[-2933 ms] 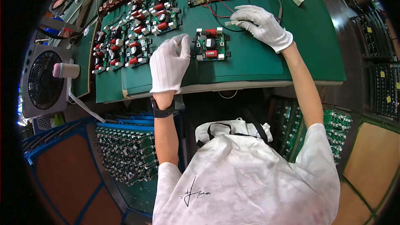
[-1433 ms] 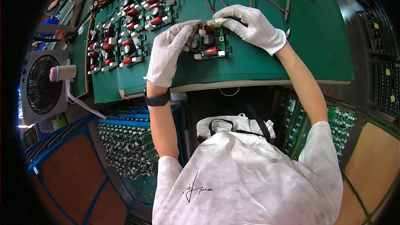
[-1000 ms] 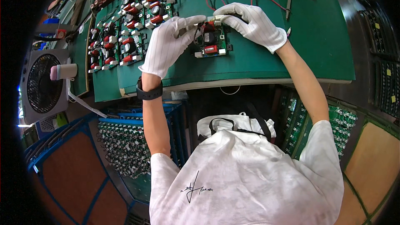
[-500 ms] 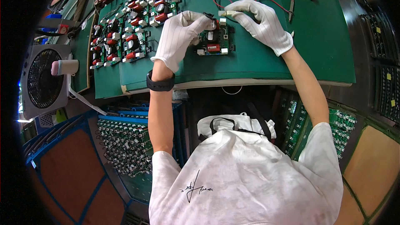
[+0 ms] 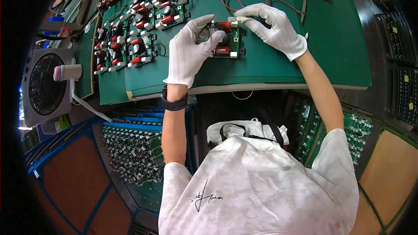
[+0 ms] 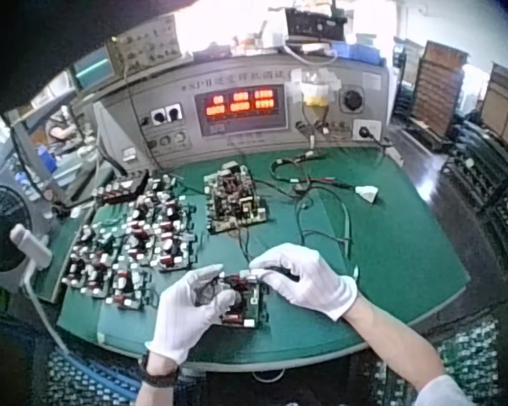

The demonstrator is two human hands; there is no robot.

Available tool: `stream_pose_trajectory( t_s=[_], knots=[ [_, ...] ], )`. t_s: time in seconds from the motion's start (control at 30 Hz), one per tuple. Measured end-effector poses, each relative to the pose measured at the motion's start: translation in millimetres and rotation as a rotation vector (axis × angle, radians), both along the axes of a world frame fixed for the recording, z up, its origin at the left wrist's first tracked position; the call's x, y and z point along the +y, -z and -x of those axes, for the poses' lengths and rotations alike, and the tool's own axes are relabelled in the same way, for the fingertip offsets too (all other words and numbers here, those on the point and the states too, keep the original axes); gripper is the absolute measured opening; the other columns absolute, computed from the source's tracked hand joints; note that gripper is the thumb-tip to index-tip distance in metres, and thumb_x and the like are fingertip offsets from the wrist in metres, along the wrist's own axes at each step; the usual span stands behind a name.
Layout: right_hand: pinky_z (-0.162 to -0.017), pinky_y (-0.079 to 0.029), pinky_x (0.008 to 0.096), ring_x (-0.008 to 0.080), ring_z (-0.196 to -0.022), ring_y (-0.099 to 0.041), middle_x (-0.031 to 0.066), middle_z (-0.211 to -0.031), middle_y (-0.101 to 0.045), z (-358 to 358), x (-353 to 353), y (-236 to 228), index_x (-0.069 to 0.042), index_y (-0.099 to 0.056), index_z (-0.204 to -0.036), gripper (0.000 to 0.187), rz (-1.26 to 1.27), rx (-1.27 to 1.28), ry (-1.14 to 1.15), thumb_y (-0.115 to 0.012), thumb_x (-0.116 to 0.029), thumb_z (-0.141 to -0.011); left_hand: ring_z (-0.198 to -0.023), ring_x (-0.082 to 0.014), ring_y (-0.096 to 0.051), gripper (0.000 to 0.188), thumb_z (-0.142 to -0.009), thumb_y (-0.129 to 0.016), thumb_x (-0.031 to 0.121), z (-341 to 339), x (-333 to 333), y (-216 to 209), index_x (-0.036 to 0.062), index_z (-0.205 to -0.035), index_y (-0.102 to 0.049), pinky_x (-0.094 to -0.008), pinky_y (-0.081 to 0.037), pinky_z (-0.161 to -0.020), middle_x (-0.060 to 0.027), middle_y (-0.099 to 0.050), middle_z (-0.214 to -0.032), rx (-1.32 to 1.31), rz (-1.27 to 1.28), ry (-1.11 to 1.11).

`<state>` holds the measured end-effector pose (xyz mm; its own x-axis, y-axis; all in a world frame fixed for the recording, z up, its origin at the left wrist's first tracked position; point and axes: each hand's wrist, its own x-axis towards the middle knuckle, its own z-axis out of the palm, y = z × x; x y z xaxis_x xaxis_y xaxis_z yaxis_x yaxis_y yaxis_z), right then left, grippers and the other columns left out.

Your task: Connecting and testing individual printed circuit boards using specialized testing probes and diagnostic equipment.

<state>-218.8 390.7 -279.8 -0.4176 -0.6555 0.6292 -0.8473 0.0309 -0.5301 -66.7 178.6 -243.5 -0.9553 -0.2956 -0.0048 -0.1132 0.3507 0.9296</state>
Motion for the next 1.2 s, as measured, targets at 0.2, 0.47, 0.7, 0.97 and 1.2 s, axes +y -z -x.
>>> stream_pose_trajectory(
  t_s=[0.2,0.47,0.7,0.97,1.2],
  knots=[
    [-0.093,-0.058,0.0372,0.0284,-0.104,-0.074,0.0124,-0.112,-0.078,-2.6,1.6,-2.4,-0.005,-0.076,-0.115,0.023,-0.037,-0.001,-0.005,-0.071,-0.023,-0.101,-0.089,-0.01,-0.075,0.048,-0.094,-0.08,0.028,14.2,-1.6,13.6,0.0,-0.131,-0.07,-0.0276,-0.06,-0.079,-0.0125,-0.081,-0.103,0.225,0.253,-0.096],
    [-0.095,-0.058,0.0407,0.0339,-0.104,-0.074,0.0134,-0.111,-0.078,-3.9,0.0,-4.0,-0.006,-0.077,-0.114,0.024,-0.038,-0.017,-0.016,-0.072,-0.025,-0.099,-0.085,-0.0072,-0.069,0.049,-0.098,-0.076,0.028,12.0,-1.4,-15.8,0.0022,-0.139,-0.067,-0.0232,-0.056,-0.074,-0.011,-0.08,-0.11,-0.022,-0.043,-0.007],
    [-0.094,-0.058,0.0403,0.0336,-0.103,-0.074,0.0137,-0.111,-0.078,-2.4,2.2,-2.1,-0.006,-0.077,-0.114,0.025,-0.034,-0.011,-0.014,-0.072,-0.026,-0.099,-0.085,-0.0069,-0.069,0.046,-0.101,-0.07,0.019,9.5,-10.0,-4.3,0.0012,-0.143,-0.063,-0.0231,-0.055,-0.067,-0.003,-0.076,-0.1,-0.04,-0.228,0.155],
    [-0.095,-0.055,0.0331,0.022,-0.104,-0.073,0.0118,-0.117,-0.076,-0.5,6.3,-2.0,-0.001,-0.072,-0.119,0.024,-0.07,-0.052,-0.035,-0.071,-0.016,-0.101,-0.1,-0.0133,-0.07,0.039,-0.096,-0.079,0.018,23.7,-27.8,0.3,0.0094,-0.134,-0.073,-0.0284,-0.056,-0.086,-0.0056,-0.076,-0.11,0.189,0.451,0.232],
    [-0.089,-0.058,0.0353,0.0248,-0.1,-0.075,0.0119,-0.112,-0.078,-1.9,3.8,2.3,-0.006,-0.076,-0.117,0.027,0.001,-0.179,-0.028,-0.072,-0.027,-0.101,-0.129,-0.023,-0.063,0.033,-0.102,-0.071,0.022,52.6,-36.7,25.1,0.0098,-0.133,-0.07,-0.0366,-0.052,-0.108,-0.01,-0.065,-0.14,0.51,0.329,0.416]
  ],
)
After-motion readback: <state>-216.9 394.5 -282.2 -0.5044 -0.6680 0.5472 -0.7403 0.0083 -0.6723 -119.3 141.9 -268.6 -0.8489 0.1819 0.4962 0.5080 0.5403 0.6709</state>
